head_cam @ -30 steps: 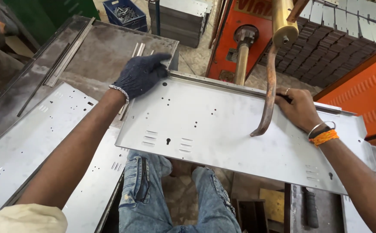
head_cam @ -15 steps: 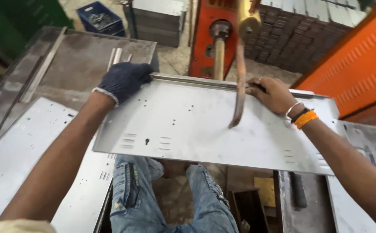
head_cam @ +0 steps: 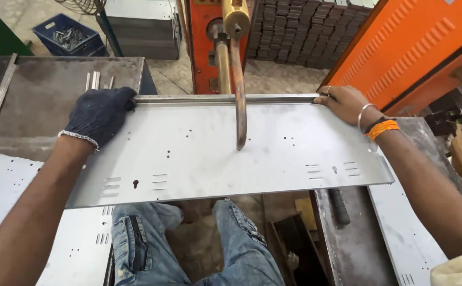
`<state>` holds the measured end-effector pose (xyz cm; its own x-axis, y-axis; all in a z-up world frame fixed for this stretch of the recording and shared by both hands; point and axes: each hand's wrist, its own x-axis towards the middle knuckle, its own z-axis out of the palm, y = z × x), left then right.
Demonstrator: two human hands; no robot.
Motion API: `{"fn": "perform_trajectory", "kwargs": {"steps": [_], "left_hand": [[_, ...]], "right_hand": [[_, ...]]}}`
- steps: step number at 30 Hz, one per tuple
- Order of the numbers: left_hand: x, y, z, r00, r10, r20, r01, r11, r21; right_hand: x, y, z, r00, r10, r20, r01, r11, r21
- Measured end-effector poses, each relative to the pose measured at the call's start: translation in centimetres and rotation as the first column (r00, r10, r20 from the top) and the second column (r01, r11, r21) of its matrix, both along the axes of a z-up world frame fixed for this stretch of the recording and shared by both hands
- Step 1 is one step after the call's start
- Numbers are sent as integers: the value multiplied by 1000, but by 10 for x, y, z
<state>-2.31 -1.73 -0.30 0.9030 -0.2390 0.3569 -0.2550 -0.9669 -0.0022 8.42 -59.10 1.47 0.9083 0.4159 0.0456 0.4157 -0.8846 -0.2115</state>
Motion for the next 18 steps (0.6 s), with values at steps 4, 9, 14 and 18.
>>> {"fn": "perform_trajectory", "kwargs": {"steps": [4,9,14,18], "left_hand": [[2,2,-5,1000,1,-24,-3,996,-84],[-14,1,4,997,7,-80,-14,997,-82],[-82,-5,8,966,33,-256,-80,981,-178],[-104,-6,7,994,-45,-99,29,987,-157]], "right_hand": [[-5,4,5,997,-82,9,82,991,-102],[-37,-4,9,996,-88,-1,88,991,-100],[-117,-12,3,996,-89,-29,82,980,-181],[-131,-21,-10,997,-12,71,20,992,-122]]}}
